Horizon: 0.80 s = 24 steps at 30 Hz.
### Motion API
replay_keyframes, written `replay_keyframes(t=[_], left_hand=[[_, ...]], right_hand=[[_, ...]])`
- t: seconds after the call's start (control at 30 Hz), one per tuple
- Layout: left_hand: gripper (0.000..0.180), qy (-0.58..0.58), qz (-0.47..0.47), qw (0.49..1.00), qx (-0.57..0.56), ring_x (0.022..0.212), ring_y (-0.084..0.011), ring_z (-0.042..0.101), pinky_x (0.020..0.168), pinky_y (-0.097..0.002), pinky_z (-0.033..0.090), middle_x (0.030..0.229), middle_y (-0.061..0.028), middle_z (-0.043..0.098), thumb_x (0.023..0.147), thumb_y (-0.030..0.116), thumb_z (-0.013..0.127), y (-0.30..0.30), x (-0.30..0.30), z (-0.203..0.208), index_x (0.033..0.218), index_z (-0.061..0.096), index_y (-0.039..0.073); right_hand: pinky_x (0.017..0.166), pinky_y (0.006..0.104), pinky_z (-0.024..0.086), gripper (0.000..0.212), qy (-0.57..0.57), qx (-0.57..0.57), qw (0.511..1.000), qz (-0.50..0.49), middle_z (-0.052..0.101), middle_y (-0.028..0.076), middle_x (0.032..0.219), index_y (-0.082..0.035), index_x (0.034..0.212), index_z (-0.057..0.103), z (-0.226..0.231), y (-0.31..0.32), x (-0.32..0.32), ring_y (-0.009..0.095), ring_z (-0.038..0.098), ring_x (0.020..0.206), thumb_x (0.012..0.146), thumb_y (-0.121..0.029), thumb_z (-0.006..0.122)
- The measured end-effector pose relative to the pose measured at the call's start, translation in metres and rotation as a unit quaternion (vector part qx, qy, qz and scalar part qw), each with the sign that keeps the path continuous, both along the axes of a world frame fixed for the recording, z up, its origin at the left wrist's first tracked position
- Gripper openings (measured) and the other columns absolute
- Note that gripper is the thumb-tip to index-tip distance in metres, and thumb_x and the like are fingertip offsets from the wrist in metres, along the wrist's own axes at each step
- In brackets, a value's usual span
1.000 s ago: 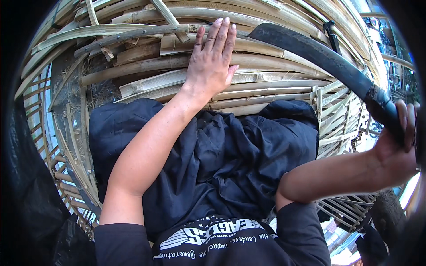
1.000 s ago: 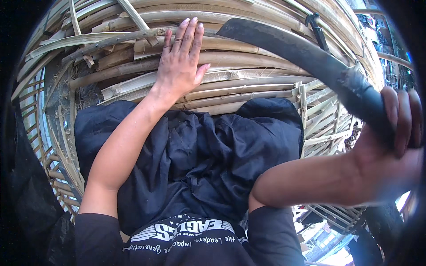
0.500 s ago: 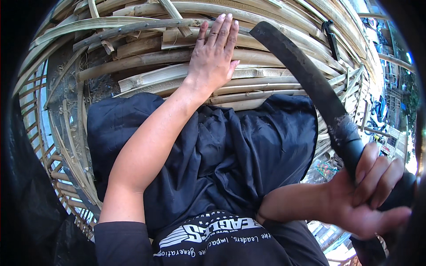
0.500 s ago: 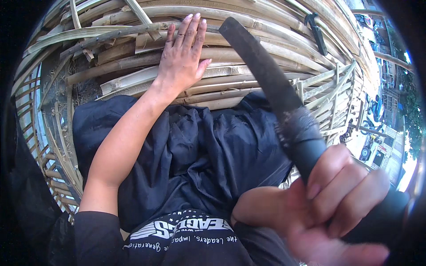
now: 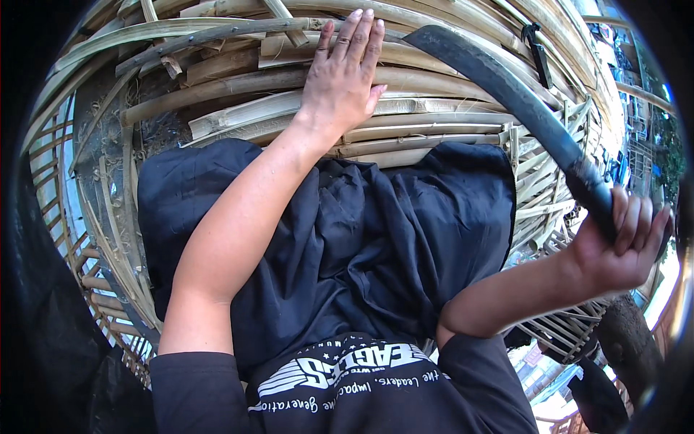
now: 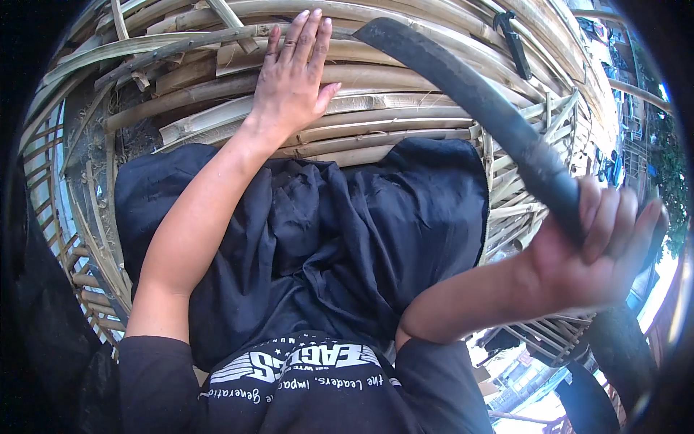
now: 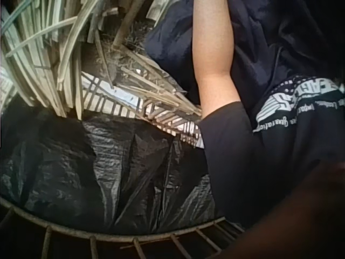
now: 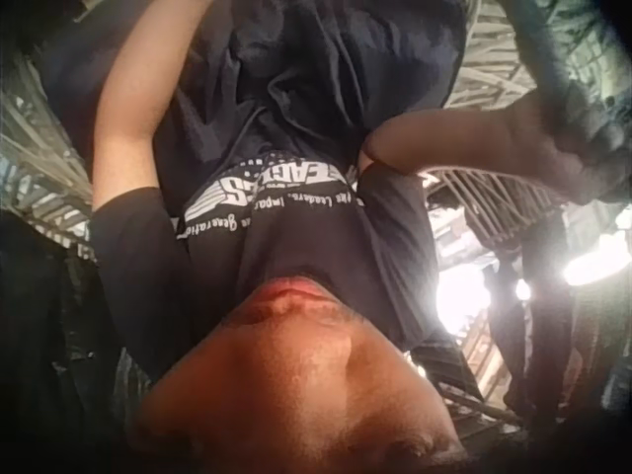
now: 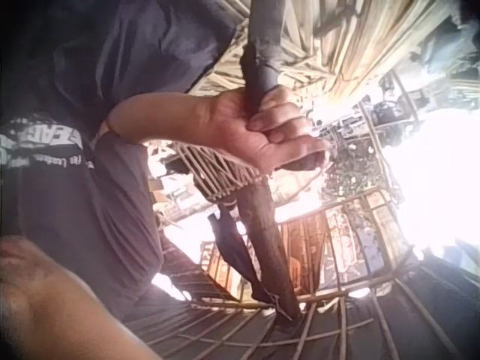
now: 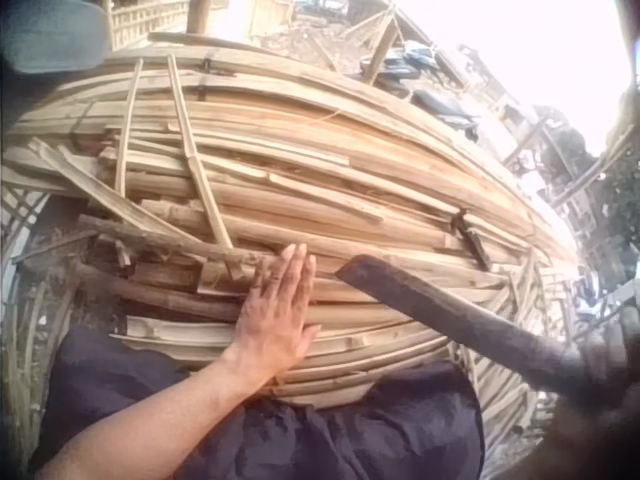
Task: The person hammers a nail into a bamboo pole and trims bamboo strips with a machete while sitting on a pile of bamboo.
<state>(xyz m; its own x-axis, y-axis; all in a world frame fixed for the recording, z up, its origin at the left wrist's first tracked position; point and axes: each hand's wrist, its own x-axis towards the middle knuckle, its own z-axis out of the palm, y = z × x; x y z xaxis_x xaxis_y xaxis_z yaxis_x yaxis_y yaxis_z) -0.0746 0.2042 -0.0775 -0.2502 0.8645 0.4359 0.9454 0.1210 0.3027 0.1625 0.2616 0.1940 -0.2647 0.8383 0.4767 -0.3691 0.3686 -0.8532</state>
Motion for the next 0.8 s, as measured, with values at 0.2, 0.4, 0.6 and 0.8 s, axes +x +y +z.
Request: replay_keyframes(t=[0.2, 0.4, 0.6, 0.8], left_hand=[[0.112, 0.013, -0.020, 0.996, -0.082, 0.153, -0.0345, 0.000, 0.124, -0.0509, -0.001, 0.163, -0.0206, 0.009, 0.079, 0.048, 0.072, 0.002, 0.003, 0.024, 0.154, 0.009, -0.006], [0.095, 0.021, 0.003, 0.998, -0.051, 0.150, -0.0263, 0.022, 0.124, -0.0497, 0.008, 0.159, -0.0145, 0.029, 0.083, 0.047, 0.070, 0.000, 0.001, 0.011, 0.155, 0.025, 0.004], [0.094, 0.004, 0.005, 1.000, -0.029, 0.149, -0.0260, 0.024, 0.123, -0.0501, 0.011, 0.158, -0.0135, 0.031, 0.081, 0.045, 0.073, 0.000, 0.003, 0.007, 0.153, 0.028, 0.004], [0.095, -0.002, -0.002, 1.000, -0.028, 0.149, -0.0260, 0.023, 0.123, -0.0501, 0.012, 0.158, -0.0134, 0.029, 0.080, 0.044, 0.073, 0.001, 0.004, 0.009, 0.153, 0.027, 0.004]], right_hand=[[0.063, 0.0263, 0.033, 0.033, -0.128, 0.169, 0.885, 0.415, 0.031, -0.006, 0.052, -0.016, 0.067, 0.038, 0.010, -0.001, -0.030, 0.005, 0.029, 0.042, 0.098, -0.007, 0.047], [0.066, 0.0273, 0.034, 0.029, -0.135, 0.160, 0.864, 0.458, 0.032, -0.005, 0.055, -0.015, 0.069, 0.039, 0.021, 0.027, -0.040, 0.007, 0.030, 0.045, 0.097, -0.009, 0.048], [0.060, 0.0272, 0.031, 0.015, -0.024, -0.005, 1.000, -0.016, 0.033, -0.003, 0.060, -0.011, 0.079, 0.049, 0.016, -0.010, -0.034, 0.006, 0.032, 0.048, 0.092, -0.003, 0.054], [0.044, 0.0192, 0.028, 0.030, -0.199, 0.285, 0.769, 0.537, 0.054, -0.007, 0.055, -0.033, 0.088, 0.065, 0.010, -0.008, -0.067, 0.001, 0.038, 0.038, 0.076, -0.018, 0.086]])
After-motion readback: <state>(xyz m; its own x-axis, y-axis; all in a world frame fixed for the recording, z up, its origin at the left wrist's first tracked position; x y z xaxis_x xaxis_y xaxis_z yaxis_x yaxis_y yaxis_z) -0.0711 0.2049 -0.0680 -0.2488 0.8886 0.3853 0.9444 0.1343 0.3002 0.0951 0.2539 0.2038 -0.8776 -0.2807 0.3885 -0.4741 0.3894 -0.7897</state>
